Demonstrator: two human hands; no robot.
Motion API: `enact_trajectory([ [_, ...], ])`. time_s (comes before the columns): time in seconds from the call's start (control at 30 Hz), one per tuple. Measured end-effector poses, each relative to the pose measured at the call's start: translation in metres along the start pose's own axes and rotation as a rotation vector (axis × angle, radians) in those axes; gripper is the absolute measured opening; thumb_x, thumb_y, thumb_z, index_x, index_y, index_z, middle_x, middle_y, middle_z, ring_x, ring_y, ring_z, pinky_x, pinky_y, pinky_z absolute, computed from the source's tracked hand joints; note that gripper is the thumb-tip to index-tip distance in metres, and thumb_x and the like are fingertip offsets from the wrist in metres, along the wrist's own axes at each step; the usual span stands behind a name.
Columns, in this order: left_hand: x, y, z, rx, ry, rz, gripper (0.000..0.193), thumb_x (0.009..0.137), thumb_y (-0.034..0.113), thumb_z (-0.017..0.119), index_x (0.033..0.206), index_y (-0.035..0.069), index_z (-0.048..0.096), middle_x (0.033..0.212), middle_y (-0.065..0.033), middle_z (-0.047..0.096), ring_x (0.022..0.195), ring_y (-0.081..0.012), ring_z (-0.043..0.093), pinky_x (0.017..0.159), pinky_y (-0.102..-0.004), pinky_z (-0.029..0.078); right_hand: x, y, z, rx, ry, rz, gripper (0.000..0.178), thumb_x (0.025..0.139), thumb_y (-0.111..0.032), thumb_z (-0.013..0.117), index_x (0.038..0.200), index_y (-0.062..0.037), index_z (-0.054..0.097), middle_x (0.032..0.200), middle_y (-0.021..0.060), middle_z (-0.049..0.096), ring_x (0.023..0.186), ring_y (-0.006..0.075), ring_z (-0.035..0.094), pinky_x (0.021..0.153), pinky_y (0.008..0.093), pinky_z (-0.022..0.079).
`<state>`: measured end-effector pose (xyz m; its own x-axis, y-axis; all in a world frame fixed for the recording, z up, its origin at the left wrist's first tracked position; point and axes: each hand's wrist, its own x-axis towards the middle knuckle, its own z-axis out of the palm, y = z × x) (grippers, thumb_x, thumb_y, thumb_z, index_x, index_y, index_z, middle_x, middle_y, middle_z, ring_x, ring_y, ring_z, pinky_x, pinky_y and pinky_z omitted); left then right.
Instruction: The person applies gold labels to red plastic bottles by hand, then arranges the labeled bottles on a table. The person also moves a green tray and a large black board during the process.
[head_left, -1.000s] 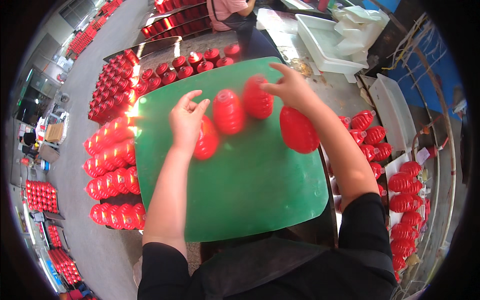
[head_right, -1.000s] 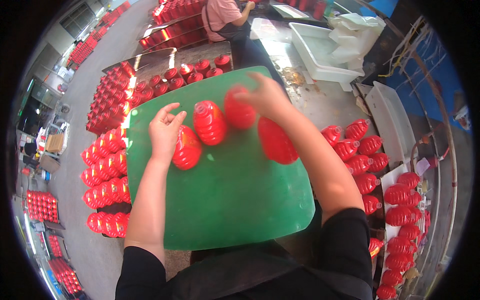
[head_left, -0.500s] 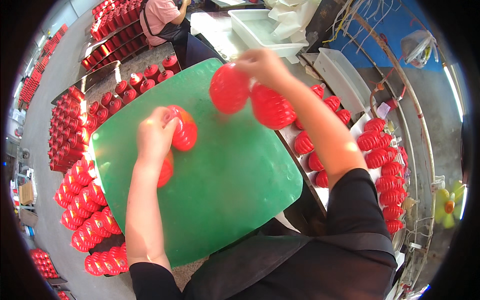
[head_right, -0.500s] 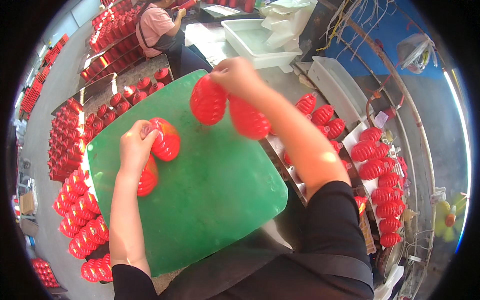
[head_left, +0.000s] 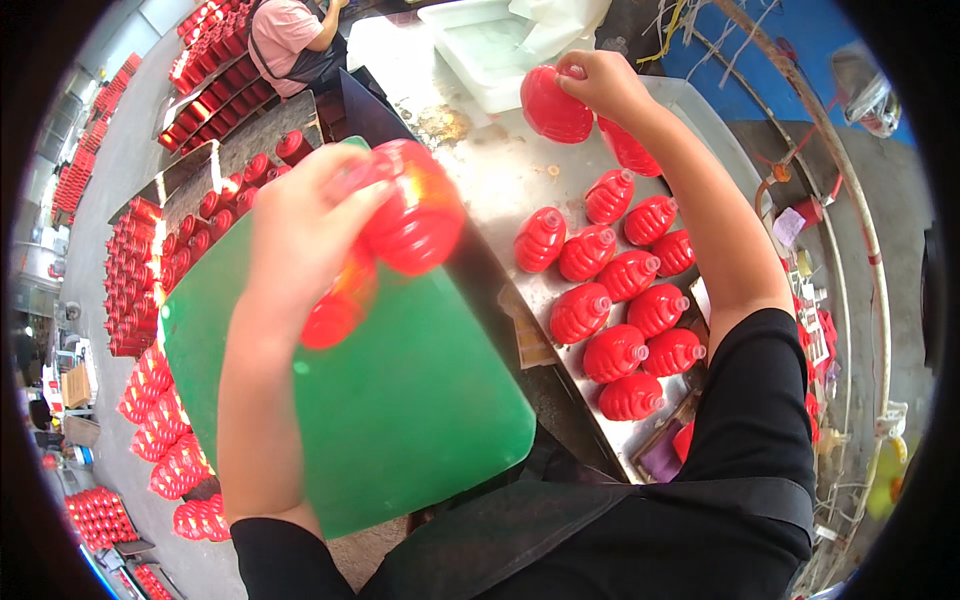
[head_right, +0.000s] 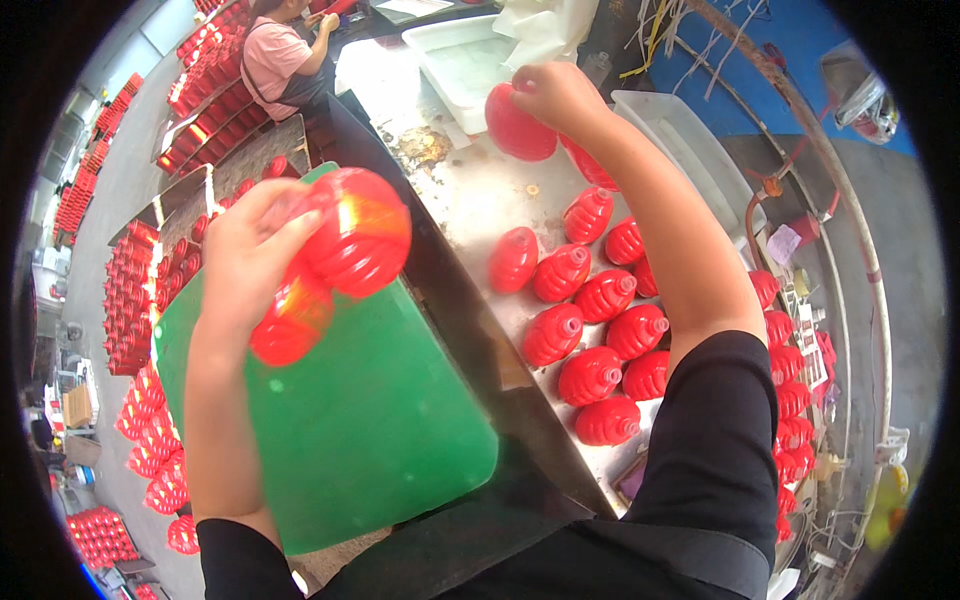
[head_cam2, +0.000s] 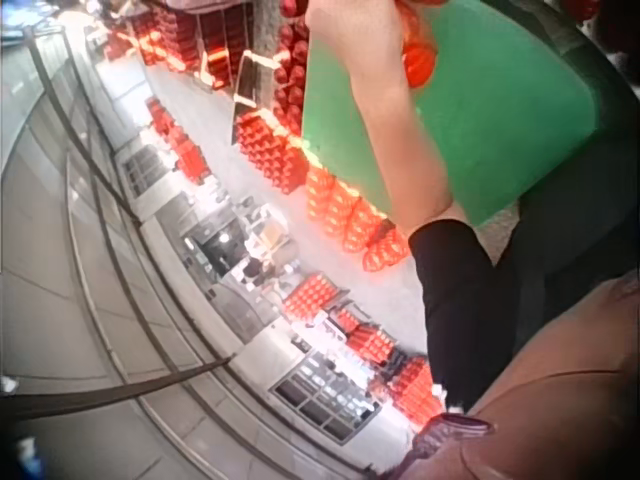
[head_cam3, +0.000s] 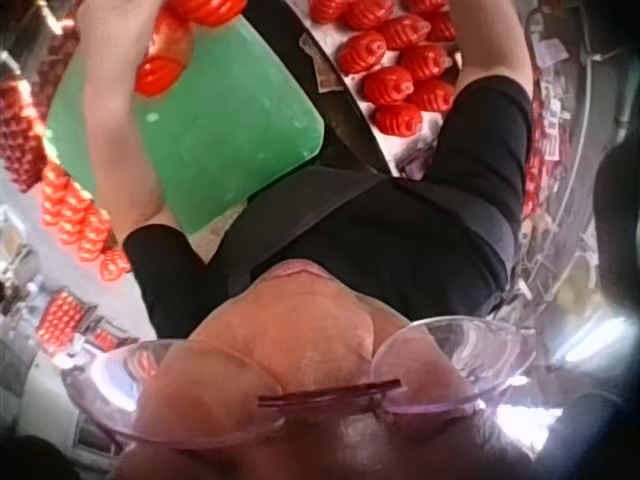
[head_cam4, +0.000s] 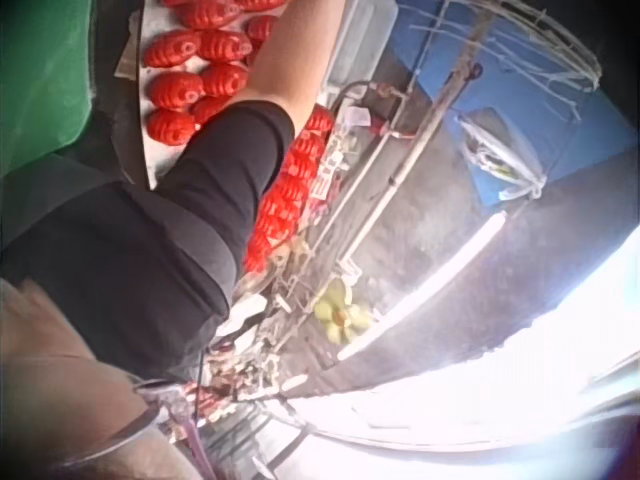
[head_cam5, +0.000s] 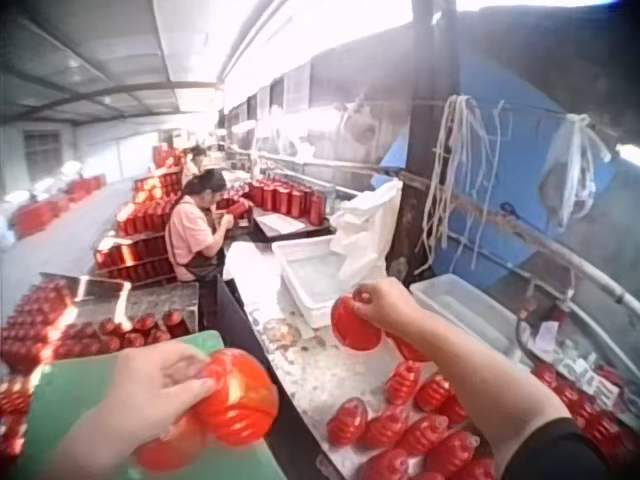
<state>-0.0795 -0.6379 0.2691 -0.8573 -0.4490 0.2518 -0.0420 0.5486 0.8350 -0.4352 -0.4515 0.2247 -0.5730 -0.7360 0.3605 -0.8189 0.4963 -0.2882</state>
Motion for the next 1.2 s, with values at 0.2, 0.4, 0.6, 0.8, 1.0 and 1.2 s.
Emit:
enact_trajectory([
  [0.2, 0.088, -0.012, 0.128, 0.422, -0.090, 0.212, 0.035, 0.083, 0.026, 0.079, 0.113, 0.008, 0.074, 0.093, -0.0183, 0.075, 0.087, -0.0296, 0.075, 0.079, -0.0389, 0.058, 0.004, 0.086, 0.036, -0.191, -0.228, -0.085, 0.025, 0.087, -0.018, 0.071, 0.108, -0.0067, 0.075, 0.097, 0.0219, 0.073, 0.093, 0.0403, 0.071, 0.082, 0.0456, 0.057],
  [0.4, 0.136, -0.062, 0.220, 0.588, -0.234, 0.164, 0.030, 0.082, 0.025, 0.076, 0.109, 0.010, 0.073, 0.092, -0.0204, 0.073, 0.090, -0.0377, 0.071, 0.081, -0.0479, 0.056, -0.009, 0.140, 0.082, -0.211, -0.342, -0.150, 0.020, 0.087, -0.015, 0.071, 0.103, -0.0034, 0.072, 0.091, 0.0226, 0.072, 0.089, 0.0414, 0.070, 0.079, 0.0493, 0.056],
  [0.6, 0.148, -0.105, 0.274, 0.604, -0.331, 0.070, 0.032, 0.082, 0.025, 0.075, 0.110, 0.011, 0.074, 0.092, -0.0206, 0.073, 0.092, -0.0375, 0.071, 0.084, -0.0478, 0.056, -0.021, 0.168, 0.123, -0.194, -0.382, -0.137, 0.020, 0.087, -0.019, 0.073, 0.093, -0.0004, 0.068, 0.087, 0.0225, 0.071, 0.087, 0.0424, 0.069, 0.077, 0.0504, 0.055],
  [0.8, 0.149, -0.129, 0.299, 0.471, -0.324, 0.083, 0.034, 0.083, 0.029, 0.076, 0.114, 0.014, 0.075, 0.083, -0.0175, 0.072, 0.084, -0.0353, 0.071, 0.080, -0.0453, 0.056, -0.030, 0.181, 0.140, -0.183, -0.423, -0.074, 0.022, 0.090, -0.023, 0.072, 0.101, -0.0029, 0.070, 0.091, 0.0219, 0.072, 0.088, 0.0416, 0.070, 0.079, 0.0493, 0.056],
  [1.0, 0.145, -0.175, 0.299, 0.114, 0.035, -0.183, 0.024, 0.094, 0.025, 0.071, 0.115, 0.013, 0.075, 0.064, -0.0041, 0.062, 0.057, -0.0117, 0.056, 0.058, -0.0303, 0.048, -0.039, 0.216, 0.136, 0.149, 0.014, 0.090, 0.024, 0.094, -0.027, 0.066, 0.104, -0.0082, 0.078, 0.093, 0.0218, 0.072, 0.088, 0.0403, 0.070, 0.079, 0.0497, 0.055],
  [1.2, 0.145, -0.203, 0.297, -0.424, 0.139, -0.376, 0.021, 0.098, 0.012, 0.063, 0.117, 0.006, 0.069, 0.090, -0.0005, 0.065, 0.073, -0.0083, 0.058, 0.064, -0.0251, 0.048, -0.067, 0.282, 0.148, 0.262, 0.208, 0.550, 0.032, 0.094, -0.033, 0.066, 0.104, -0.0036, 0.075, 0.077, 0.0168, 0.067, 0.071, 0.0256, 0.066, 0.070, 0.0391, 0.051],
])
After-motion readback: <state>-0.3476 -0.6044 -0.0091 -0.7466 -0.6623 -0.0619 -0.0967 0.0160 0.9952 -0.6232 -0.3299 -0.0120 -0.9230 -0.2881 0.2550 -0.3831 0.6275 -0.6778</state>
